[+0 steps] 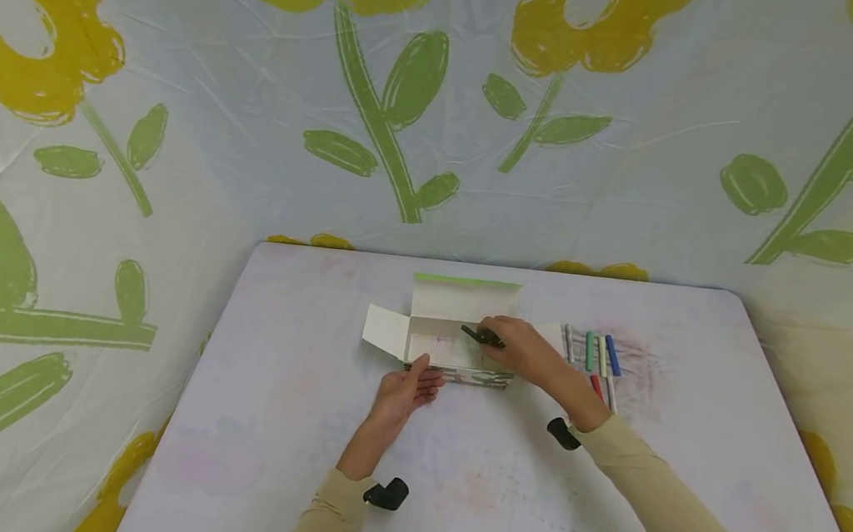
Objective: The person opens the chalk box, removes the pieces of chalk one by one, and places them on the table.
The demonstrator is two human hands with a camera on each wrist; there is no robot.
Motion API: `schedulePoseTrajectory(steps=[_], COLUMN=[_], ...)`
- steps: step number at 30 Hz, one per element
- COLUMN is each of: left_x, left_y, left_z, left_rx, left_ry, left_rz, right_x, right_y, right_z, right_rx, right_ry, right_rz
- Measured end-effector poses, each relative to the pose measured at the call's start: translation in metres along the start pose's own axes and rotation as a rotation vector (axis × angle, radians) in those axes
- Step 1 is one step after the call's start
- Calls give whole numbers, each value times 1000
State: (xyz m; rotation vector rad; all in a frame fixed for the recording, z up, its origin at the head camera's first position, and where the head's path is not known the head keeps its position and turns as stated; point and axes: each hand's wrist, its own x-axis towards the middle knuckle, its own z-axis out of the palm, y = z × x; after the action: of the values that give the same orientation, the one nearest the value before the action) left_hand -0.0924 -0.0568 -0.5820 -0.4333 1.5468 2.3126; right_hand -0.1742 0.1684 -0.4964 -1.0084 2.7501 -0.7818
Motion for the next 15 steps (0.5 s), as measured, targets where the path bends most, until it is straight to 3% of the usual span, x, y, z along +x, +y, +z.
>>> schedulePoseTrajectory(steps=[7, 15], left_x=[1, 3], left_y=[-1, -2], left_z=[-1, -3], left_rx=[0, -3], left_ry=[0, -14], left_rz=[-2, -2], right_x=[-9, -21], right_y=[7, 15], right_z=[-12, -26], right_rx=[184, 276], right_ry=[58, 138], right_rz=[30, 54])
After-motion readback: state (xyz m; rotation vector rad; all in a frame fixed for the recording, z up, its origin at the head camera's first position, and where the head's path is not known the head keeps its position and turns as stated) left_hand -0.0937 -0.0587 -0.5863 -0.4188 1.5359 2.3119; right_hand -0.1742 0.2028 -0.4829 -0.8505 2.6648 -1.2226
